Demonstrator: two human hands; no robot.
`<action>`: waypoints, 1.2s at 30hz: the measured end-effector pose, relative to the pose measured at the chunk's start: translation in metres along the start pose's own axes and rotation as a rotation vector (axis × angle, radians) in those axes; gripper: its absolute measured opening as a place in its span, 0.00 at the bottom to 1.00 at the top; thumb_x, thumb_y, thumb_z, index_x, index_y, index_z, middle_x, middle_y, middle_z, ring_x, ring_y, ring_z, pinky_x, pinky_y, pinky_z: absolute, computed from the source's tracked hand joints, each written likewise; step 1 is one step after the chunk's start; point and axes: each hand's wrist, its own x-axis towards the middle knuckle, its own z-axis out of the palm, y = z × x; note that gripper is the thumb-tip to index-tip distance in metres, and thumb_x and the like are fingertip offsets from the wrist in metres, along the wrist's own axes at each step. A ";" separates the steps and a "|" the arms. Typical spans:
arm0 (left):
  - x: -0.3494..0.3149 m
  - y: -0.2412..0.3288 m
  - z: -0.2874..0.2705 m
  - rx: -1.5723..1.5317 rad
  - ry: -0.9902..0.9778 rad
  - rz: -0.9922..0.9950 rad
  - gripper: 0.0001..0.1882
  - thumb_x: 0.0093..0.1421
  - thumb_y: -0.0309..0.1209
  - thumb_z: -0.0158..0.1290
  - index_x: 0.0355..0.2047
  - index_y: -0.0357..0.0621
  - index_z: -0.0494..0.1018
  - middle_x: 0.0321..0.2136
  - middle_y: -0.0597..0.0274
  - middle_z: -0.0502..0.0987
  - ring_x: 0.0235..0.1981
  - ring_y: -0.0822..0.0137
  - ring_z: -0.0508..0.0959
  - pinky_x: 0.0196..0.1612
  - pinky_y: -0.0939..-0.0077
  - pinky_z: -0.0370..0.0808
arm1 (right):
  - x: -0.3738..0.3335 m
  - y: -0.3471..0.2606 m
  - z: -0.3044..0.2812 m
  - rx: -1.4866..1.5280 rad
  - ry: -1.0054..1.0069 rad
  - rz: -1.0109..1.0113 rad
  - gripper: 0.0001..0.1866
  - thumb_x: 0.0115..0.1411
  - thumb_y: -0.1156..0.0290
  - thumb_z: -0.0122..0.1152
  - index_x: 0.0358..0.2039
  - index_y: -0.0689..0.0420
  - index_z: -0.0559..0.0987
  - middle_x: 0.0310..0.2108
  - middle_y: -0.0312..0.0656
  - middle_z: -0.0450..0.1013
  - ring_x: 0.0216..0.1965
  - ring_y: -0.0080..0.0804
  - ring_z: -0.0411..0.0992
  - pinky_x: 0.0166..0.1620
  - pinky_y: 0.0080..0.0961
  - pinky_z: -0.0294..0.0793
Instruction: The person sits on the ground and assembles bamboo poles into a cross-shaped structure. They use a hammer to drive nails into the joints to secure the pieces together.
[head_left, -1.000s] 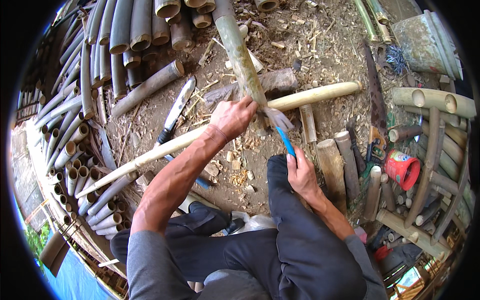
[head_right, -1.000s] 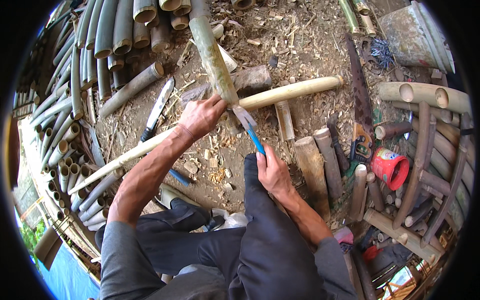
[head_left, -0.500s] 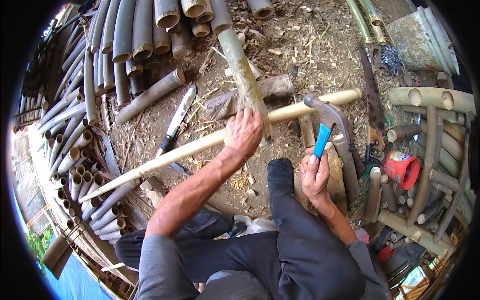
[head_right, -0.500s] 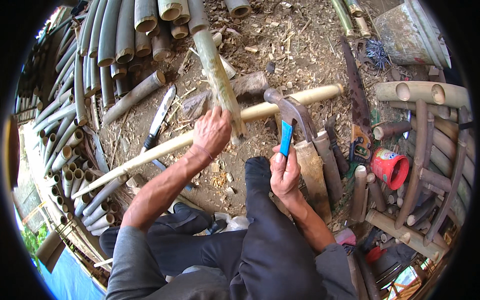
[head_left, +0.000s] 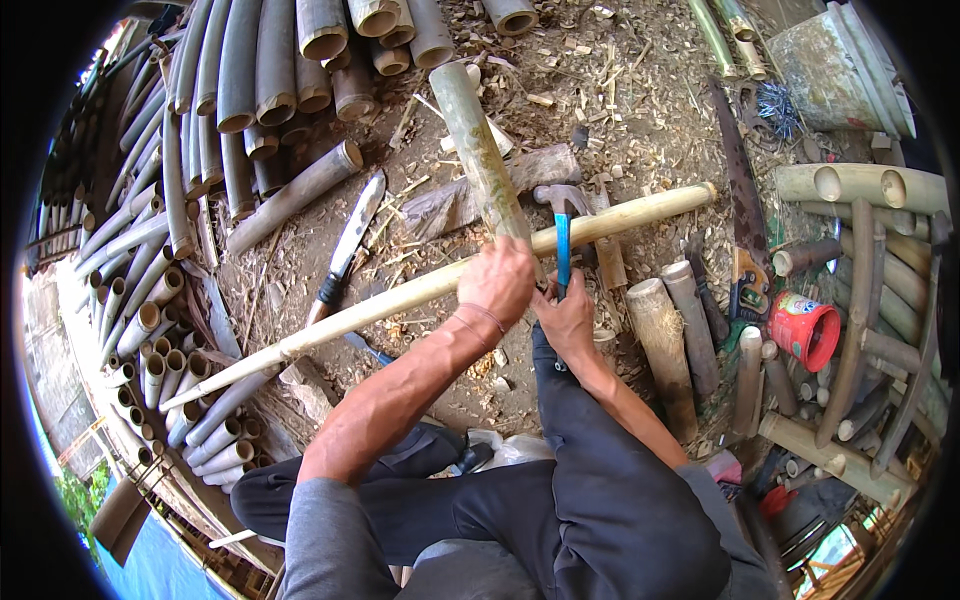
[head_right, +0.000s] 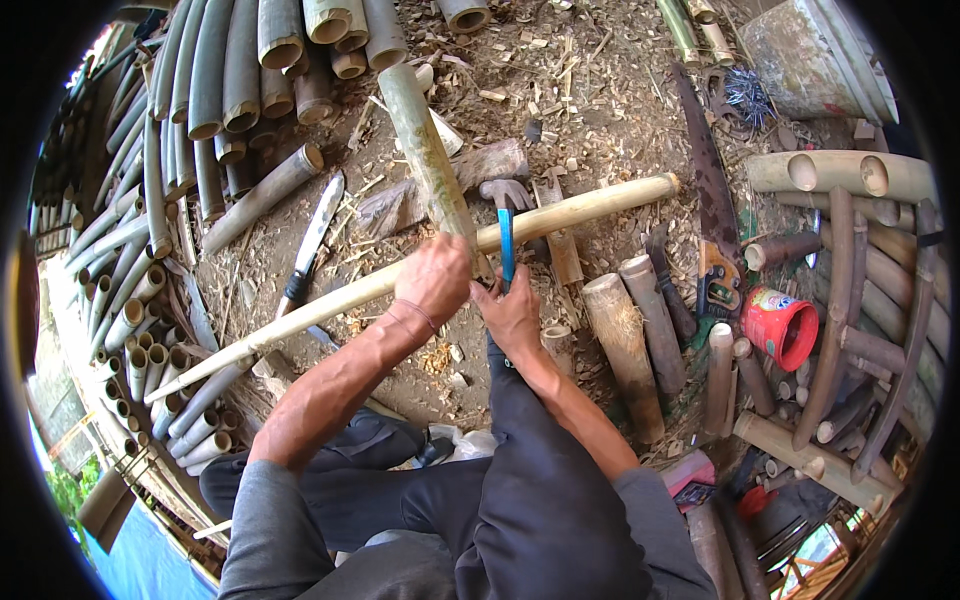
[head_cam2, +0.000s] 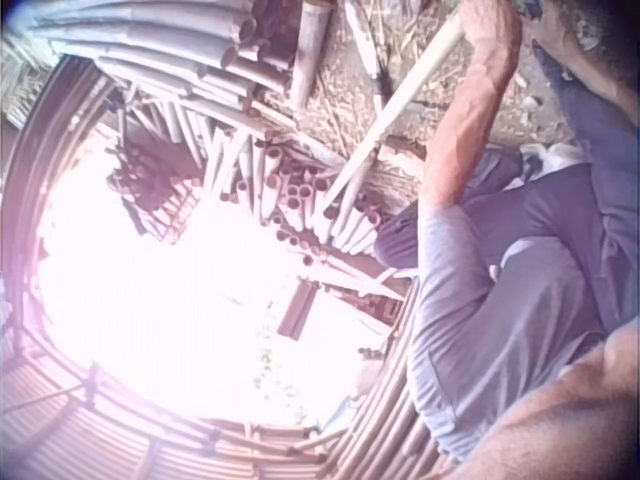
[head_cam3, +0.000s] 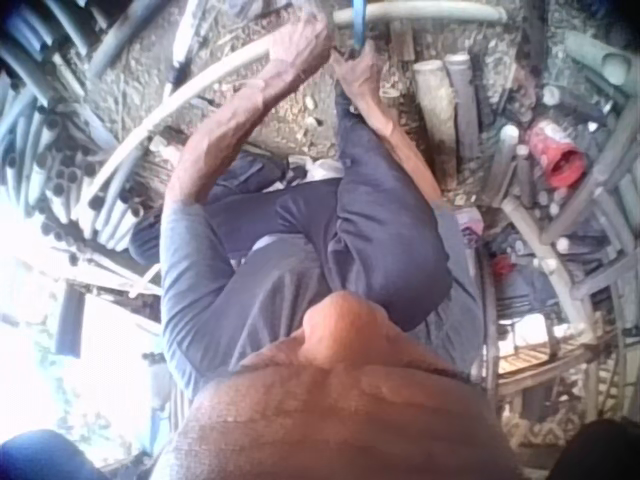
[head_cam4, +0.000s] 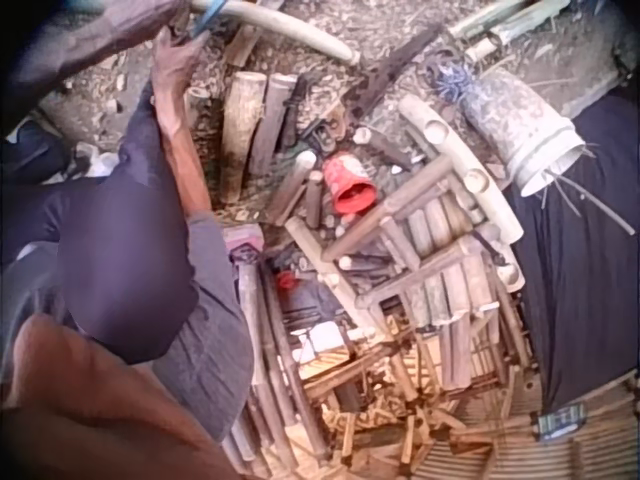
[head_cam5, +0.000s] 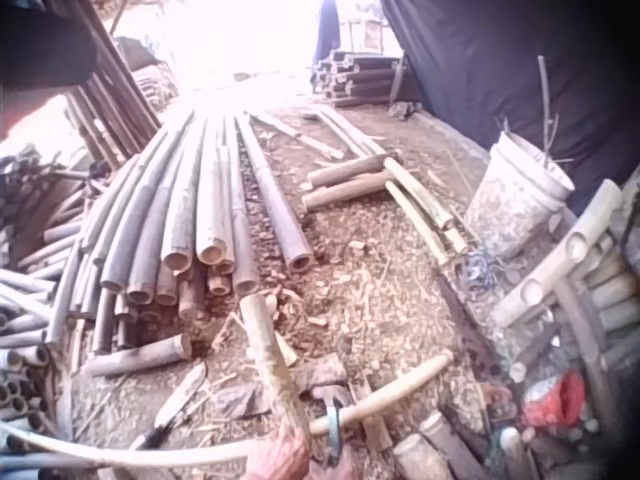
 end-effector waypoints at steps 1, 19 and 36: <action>0.000 0.009 -0.002 0.016 -0.075 0.003 0.08 0.59 0.28 0.50 0.35 0.34 0.71 0.34 0.47 0.75 0.37 0.51 0.79 0.40 0.62 0.79 | 0.001 0.004 0.002 -0.001 0.011 0.015 0.23 0.56 0.62 0.70 0.41 0.64 0.70 0.25 0.41 0.72 0.26 0.28 0.73 0.28 0.26 0.74; 0.005 -0.050 0.044 -0.636 0.502 0.189 0.09 0.54 0.29 0.63 0.35 0.42 0.80 0.38 0.59 0.78 0.43 0.57 0.76 0.46 0.66 0.73 | -0.066 -0.008 -0.106 0.331 -0.127 0.103 0.14 0.64 0.72 0.59 0.47 0.62 0.69 0.29 0.35 0.69 0.30 0.20 0.71 0.36 0.20 0.72; 0.004 -0.047 0.047 -0.496 0.625 0.328 0.08 0.53 0.25 0.62 0.34 0.41 0.79 0.37 0.60 0.77 0.40 0.55 0.75 0.44 0.63 0.74 | -0.058 -0.026 -0.093 -0.046 -0.117 -0.325 0.12 0.68 0.70 0.52 0.47 0.64 0.71 0.26 0.49 0.74 0.26 0.48 0.76 0.31 0.35 0.75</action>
